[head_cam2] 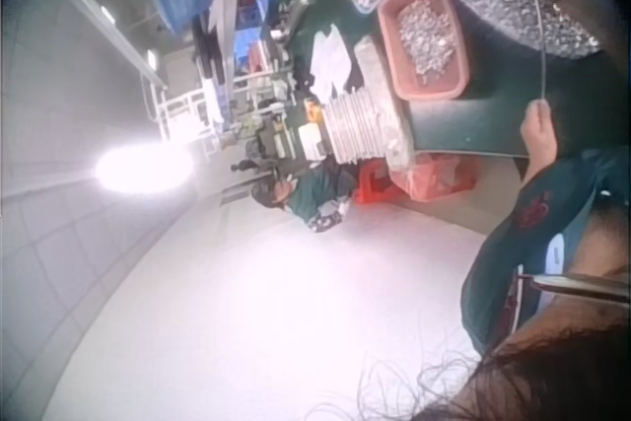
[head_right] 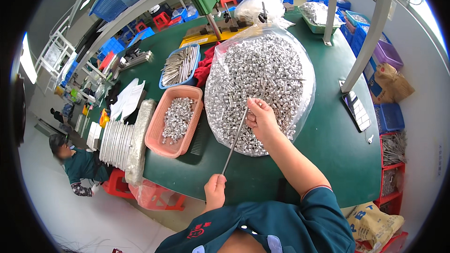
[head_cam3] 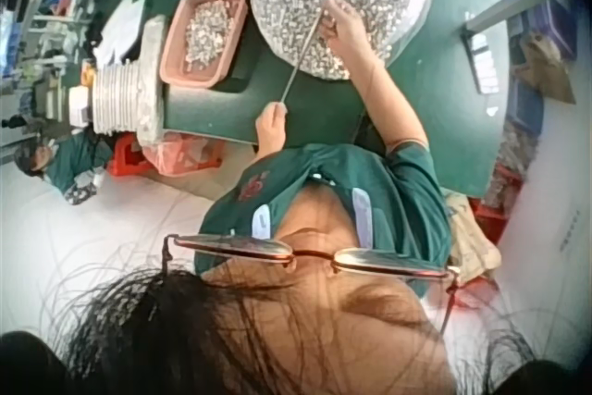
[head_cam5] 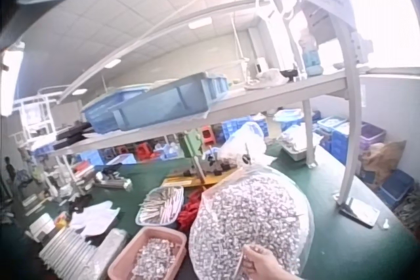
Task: The person uses a long metal rod to pick up small cylindrical metal parts from a large plastic bag and threads them onto the rod. The person repeats this action continuously, accumulating a stack of parts on the rod. A coworker is visible in the background working at a separate station.
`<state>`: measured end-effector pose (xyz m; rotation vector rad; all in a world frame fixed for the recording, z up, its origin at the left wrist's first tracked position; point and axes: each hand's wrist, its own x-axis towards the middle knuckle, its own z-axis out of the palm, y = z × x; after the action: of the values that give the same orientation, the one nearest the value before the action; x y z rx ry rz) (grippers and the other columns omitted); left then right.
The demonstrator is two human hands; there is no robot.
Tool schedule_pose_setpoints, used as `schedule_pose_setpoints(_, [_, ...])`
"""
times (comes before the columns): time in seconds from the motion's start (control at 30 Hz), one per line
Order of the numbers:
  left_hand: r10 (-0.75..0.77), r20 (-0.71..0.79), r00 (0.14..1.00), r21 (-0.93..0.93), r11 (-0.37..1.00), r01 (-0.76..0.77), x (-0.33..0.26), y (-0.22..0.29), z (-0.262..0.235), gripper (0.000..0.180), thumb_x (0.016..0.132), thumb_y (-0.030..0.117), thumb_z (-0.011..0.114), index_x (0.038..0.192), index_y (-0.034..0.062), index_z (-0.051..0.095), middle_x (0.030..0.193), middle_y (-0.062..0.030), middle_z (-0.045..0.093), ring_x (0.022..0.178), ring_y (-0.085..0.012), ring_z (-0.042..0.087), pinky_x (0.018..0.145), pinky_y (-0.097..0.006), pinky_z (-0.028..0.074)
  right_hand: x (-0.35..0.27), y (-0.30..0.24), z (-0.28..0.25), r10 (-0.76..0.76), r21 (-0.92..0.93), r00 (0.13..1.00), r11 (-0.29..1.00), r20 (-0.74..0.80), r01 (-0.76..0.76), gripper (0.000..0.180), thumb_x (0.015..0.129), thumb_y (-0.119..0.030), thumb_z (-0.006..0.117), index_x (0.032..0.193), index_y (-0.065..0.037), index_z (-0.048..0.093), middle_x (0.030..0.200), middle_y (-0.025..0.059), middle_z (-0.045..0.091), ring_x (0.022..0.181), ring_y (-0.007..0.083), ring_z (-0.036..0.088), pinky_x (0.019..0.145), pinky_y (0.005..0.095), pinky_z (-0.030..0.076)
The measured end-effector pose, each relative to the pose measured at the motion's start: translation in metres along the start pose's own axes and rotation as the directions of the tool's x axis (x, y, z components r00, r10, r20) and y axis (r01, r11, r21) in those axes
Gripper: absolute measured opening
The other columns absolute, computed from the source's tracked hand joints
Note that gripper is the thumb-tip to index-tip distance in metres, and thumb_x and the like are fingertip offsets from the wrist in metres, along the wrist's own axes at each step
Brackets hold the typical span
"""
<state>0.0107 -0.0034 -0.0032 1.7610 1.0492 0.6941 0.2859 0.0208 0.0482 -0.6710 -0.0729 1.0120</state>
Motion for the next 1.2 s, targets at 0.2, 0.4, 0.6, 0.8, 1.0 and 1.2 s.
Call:
schedule_pose_setpoints(0.2, [-0.183,0.231,0.956,-0.325,0.911,0.253,0.007,0.006,-0.007,0.029,0.099,0.028,0.053,0.084,0.0029,0.055,0.058,0.0059,0.038,0.051,-0.0026,0.032,0.046,-0.021,0.025,0.003,-0.011,-0.005,0.123,0.028,0.983,0.991,0.138,-0.128,0.011,0.093,-0.017,0.064,0.088,-0.013,0.055,0.069,-0.0061,0.046,0.050,0.0046,0.035,0.043,0.0202,0.026])
schedule_pose_setpoints(0.4, [-0.274,0.408,0.871,-0.495,0.735,0.463,0.011,0.017,-0.012,0.030,0.101,0.028,0.049,0.083,0.0046,0.051,0.059,0.0093,0.032,0.048,0.0005,0.025,0.043,-0.019,0.018,0.006,-0.020,-0.012,0.142,-0.048,0.957,0.990,0.252,-0.134,0.009,0.093,-0.016,0.064,0.092,-0.011,0.057,0.070,-0.0053,0.048,0.050,0.0035,0.037,0.042,0.0182,0.024])
schedule_pose_setpoints(0.6, [-0.275,0.378,0.884,-0.495,0.748,0.443,0.010,0.016,-0.007,0.028,0.101,0.027,0.049,0.084,0.0048,0.051,0.058,0.0089,0.032,0.048,0.0002,0.026,0.043,-0.020,0.018,0.000,-0.023,-0.004,0.090,-0.193,0.974,0.980,0.208,-0.049,0.011,0.093,-0.013,0.063,0.088,-0.009,0.054,0.068,-0.0054,0.046,0.049,0.0025,0.035,0.042,0.0183,0.025])
schedule_pose_setpoints(0.8, [-0.237,0.538,0.809,-0.568,0.607,0.556,0.018,0.017,-0.017,0.031,0.102,0.030,0.048,0.083,0.0061,0.049,0.056,0.0081,0.030,0.045,-0.0023,0.023,0.042,-0.021,0.018,-0.005,-0.024,-0.002,0.214,-0.215,0.931,0.965,0.296,-0.153,0.019,0.093,-0.013,0.062,0.109,-0.003,0.059,0.073,-0.0049,0.051,0.050,0.0021,0.035,0.043,0.0187,0.024])
schedule_pose_setpoints(1.0, [-0.208,0.667,0.715,-0.552,0.508,0.662,0.017,0.012,-0.022,0.032,0.103,0.032,0.044,0.082,0.0067,0.048,0.054,0.0070,0.028,0.042,-0.0040,0.022,0.041,-0.023,0.018,0.001,-0.034,-0.012,0.265,-0.072,0.908,0.964,0.324,-0.256,0.028,0.096,-0.014,0.056,0.121,-0.001,0.057,0.075,-0.0028,0.055,0.051,0.0026,0.036,0.044,0.0180,0.025])
schedule_pose_setpoints(1.2, [-0.176,0.733,0.656,-0.536,0.445,0.718,0.017,0.013,-0.023,0.032,0.103,0.032,0.044,0.086,0.0058,0.051,0.055,0.0060,0.030,0.043,-0.0042,0.023,0.041,-0.022,0.020,0.001,-0.031,-0.012,0.165,-0.210,0.939,0.972,0.302,-0.103,0.019,0.095,-0.018,0.060,0.107,-0.003,0.061,0.075,-0.0041,0.053,0.050,0.0022,0.035,0.044,0.0187,0.025])
